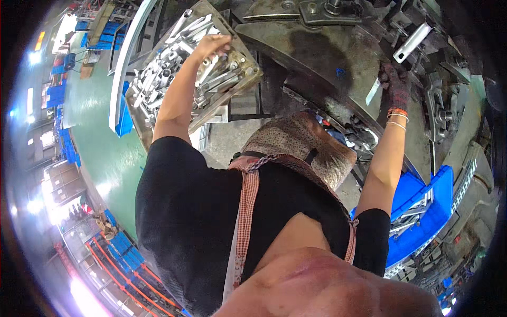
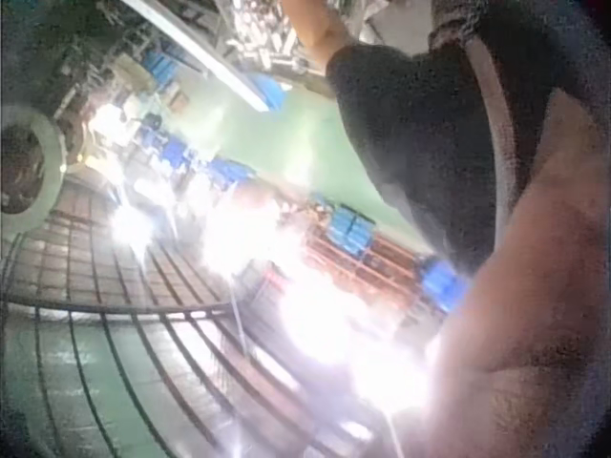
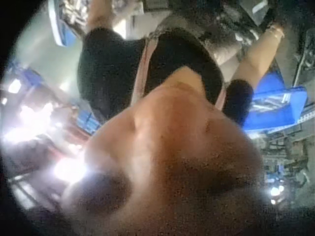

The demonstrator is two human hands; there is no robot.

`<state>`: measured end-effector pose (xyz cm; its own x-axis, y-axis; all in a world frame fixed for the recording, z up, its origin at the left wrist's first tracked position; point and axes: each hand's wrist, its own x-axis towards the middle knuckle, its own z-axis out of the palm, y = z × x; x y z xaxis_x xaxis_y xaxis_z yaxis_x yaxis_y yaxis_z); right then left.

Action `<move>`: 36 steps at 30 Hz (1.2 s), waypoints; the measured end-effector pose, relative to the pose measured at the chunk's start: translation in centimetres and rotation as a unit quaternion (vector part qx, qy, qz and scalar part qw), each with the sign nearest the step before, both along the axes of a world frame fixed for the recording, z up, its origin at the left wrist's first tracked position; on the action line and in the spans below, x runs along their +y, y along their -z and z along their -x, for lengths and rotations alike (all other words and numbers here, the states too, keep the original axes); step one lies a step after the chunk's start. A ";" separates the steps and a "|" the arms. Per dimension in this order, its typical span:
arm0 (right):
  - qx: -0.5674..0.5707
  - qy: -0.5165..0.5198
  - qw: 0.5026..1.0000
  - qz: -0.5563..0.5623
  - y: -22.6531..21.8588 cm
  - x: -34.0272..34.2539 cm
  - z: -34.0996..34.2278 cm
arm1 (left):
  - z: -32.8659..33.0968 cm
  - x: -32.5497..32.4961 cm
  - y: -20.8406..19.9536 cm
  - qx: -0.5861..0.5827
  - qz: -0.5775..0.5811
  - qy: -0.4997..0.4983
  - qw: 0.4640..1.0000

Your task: The person repeatedly takes metal pieces from a tray, inserts them into a press machine to shape them, and places the finished metal pieces into a blue bin.

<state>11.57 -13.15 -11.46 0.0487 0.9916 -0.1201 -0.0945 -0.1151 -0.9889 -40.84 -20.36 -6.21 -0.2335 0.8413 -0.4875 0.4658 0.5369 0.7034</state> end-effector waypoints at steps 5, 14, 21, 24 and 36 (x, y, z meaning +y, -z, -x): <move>-0.016 0.041 0.998 0.038 -0.2 -1.1 0.1 | 1.2 0.6 2.7 0.000 -0.033 0.006 0.999; 0.019 -0.007 1.000 -0.009 -2.4 -0.4 2.5 | 13.2 -6.3 10.5 0.432 0.151 0.569 0.684; -0.157 -0.024 0.987 0.012 -1.5 0.2 1.0 | 8.8 -6.4 2.4 0.375 0.024 0.122 0.919; -0.062 -0.079 0.993 0.069 0.7 1.8 -0.9 | 10.7 -4.6 -1.8 0.227 -0.160 0.001 0.961; -0.122 0.216 0.969 -0.014 -8.5 -0.8 0.3 | -26.3 8.5 -10.3 -0.281 -0.136 0.260 0.914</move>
<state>11.30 -13.98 -2.99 0.4833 0.8750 -0.0266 0.1084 -0.0899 -0.9900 -14.57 -11.82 4.12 0.4555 0.8750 -0.1640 0.1333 0.1151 0.9844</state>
